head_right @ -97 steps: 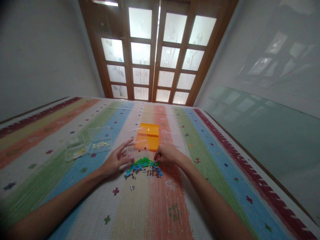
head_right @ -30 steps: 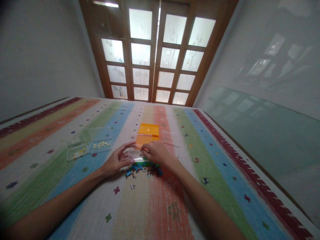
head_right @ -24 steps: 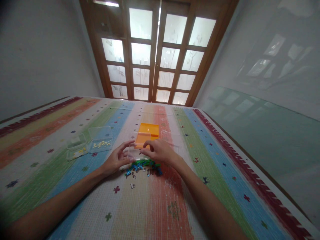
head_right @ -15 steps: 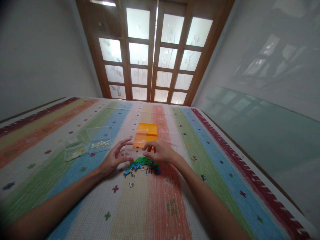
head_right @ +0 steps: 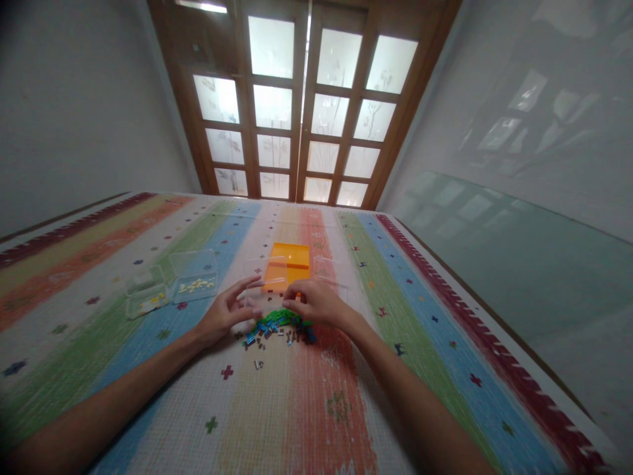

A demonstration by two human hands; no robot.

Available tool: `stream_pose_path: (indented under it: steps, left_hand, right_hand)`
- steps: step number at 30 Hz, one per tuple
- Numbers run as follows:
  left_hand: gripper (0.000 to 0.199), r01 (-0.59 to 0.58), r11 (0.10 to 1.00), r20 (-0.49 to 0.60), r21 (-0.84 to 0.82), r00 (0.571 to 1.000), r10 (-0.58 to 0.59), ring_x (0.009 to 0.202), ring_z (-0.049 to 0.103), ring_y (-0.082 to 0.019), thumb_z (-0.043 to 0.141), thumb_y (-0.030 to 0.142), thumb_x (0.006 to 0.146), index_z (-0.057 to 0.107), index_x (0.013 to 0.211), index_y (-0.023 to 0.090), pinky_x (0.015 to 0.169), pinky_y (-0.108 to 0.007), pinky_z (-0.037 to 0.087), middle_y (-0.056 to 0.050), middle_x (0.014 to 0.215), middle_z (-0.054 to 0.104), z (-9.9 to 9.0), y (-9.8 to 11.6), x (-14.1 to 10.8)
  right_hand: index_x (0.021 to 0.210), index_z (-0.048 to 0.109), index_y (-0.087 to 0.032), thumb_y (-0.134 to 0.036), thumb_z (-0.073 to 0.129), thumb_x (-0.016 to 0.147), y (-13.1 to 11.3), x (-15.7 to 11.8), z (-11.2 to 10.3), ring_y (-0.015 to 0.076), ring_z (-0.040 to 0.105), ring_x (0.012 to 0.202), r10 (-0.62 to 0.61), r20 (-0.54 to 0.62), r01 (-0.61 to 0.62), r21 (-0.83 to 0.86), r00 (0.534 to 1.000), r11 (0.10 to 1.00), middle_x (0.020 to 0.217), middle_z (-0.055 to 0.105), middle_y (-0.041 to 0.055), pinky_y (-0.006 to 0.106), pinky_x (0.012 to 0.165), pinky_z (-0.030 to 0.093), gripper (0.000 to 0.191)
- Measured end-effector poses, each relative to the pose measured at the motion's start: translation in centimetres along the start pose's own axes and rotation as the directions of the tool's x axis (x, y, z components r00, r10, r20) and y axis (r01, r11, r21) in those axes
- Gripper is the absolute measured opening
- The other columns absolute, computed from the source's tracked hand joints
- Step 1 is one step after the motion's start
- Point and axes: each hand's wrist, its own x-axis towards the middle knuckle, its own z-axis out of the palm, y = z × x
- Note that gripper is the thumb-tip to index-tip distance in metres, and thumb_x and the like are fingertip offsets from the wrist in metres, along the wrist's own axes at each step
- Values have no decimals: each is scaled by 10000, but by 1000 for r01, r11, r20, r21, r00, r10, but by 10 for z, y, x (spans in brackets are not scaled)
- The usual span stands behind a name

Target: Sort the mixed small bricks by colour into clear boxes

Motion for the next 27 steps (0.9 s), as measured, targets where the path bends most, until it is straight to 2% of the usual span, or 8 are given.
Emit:
stream_pose_path:
  steps: [4, 6, 9, 12, 14, 20, 27]
  left_hand:
    - [741, 11, 1000, -6, -11, 1000, -11, 767, 666, -93, 859, 235, 680, 548, 1352, 252, 772, -313, 575, -141, 1436, 515, 0, -1, 0]
    - [744, 19, 1000, -10, -24, 1000, -19, 787, 679, -105, 858, 231, 684, 536, 1354, 251, 784, -318, 580, -142, 1441, 506, 0, -2, 0]
    - [743, 27, 998, -22, -54, 999, -28, 839, 700, -141, 851, 227, 694, 523, 1360, 251, 790, -333, 589, -144, 1437, 501, 1, -1, -1]
    - [739, 27, 997, -36, -72, 999, -30, 828, 706, -152, 853, 222, 689, 531, 1353, 251, 779, -347, 599, -145, 1426, 501, 1, -1, -1]
    - [743, 27, 997, -39, -71, 999, -30, 813, 705, -148, 856, 221, 685, 534, 1354, 254, 780, -354, 602, -144, 1418, 504, 1, 0, 0]
    - [737, 18, 999, -55, -39, 998, -20, 840, 695, -153, 859, 229, 677, 545, 1343, 249, 782, -349, 601, -144, 1427, 496, 0, -2, 0]
    - [746, 31, 999, -50, -23, 998, -32, 871, 686, -153, 853, 246, 693, 519, 1360, 248, 786, -336, 603, -143, 1454, 475, 0, -1, -1]
  right_hand:
    - [968, 685, -155, -281, 616, 925, 5, -7, 3, 125, 553, 622, 22, -114, -22, 6, 993, 1000, 740, 655, 19, 235, 600, 383, 150]
    - [909, 669, -157, -302, 614, 920, 12, -14, 5, 123, 529, 598, 32, -142, -30, 17, 989, 999, 691, 620, 5, 234, 580, 365, 155]
    - [795, 649, -166, -295, 612, 894, 24, -25, 8, 114, 505, 564, 30, -41, -28, 61, 999, 998, 638, 592, -8, 229, 557, 349, 167]
    - [784, 648, -163, -304, 607, 885, 34, -34, 12, 108, 497, 536, 73, 81, -84, 137, 994, 987, 618, 591, -13, 219, 530, 345, 178]
    - [797, 656, -160, -318, 610, 888, 38, -38, 14, 111, 515, 545, 100, 113, -118, 167, 989, 979, 633, 609, -6, 219, 535, 357, 188]
    - [822, 667, -156, -380, 590, 937, 44, -41, 21, 138, 566, 629, 116, 114, -136, 192, 987, 972, 723, 664, 30, 242, 599, 405, 264]
    - [861, 683, -166, -372, 540, 968, 50, -49, 19, 163, 599, 715, 115, 100, -126, 117, 988, 985, 809, 695, 54, 270, 677, 426, 272]
